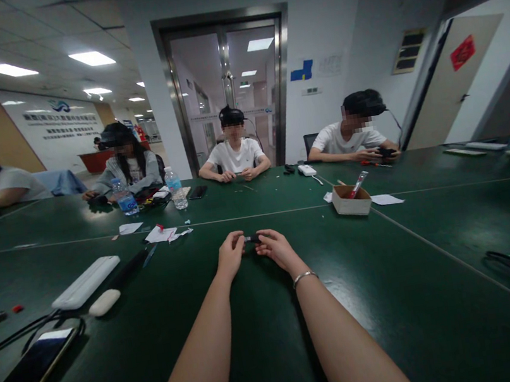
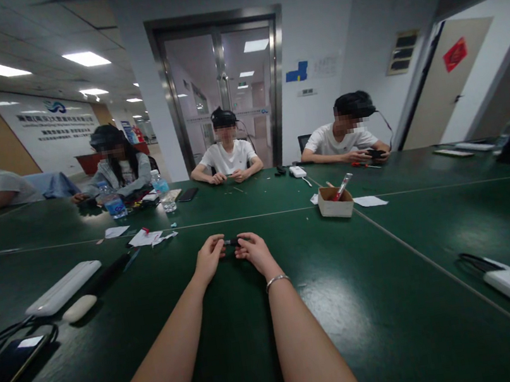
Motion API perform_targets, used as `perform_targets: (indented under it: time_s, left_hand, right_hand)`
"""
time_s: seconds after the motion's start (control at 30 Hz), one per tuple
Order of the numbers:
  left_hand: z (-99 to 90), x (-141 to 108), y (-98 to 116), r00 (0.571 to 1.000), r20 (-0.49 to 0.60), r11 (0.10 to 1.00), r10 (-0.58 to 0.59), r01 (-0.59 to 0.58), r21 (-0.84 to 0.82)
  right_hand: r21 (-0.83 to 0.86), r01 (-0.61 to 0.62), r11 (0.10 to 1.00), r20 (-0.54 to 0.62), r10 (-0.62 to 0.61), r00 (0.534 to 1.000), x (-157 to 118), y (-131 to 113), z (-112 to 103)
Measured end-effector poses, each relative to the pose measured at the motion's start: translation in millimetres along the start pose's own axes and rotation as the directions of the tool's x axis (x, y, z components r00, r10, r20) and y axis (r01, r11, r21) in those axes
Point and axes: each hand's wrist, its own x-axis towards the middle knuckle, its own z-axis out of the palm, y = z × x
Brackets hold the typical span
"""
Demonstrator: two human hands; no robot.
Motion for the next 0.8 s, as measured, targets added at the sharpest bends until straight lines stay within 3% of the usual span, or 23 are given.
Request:
perform_targets:
  time_s: [0.2,0.33,0.57,0.8]
  left_hand:
    - [-3.5,-0.2,7.2,0.988,-0.009,0.987,0.155,-0.155,0.048]
    - [-3.3,1.0,8.1,0.99,-0.03,0.99,0.136,-0.136,0.025]
    - [-0.4,3.3,0.1,1.0,0.007,0.998,0.015,-0.015,0.066]
    - [-1.4,4.2,1.8,0.997,0.027,0.995,0.078,-0.08,0.056]
  right_hand:
    - [-0.124,0.038,0.992,-0.013,-0.04,0.999,3.0,-3.7,6.1]
    - [-0.225,0.098,0.969,-0.038,-0.11,0.993,6.0,-3.9,6.0]
    - [-0.22,0.089,0.971,-0.052,-0.102,0.993,6.9,2.6,-2.1]
    - [-0.193,0.083,0.978,-0.068,-0.097,0.993,9.0,4.8,-3.6]
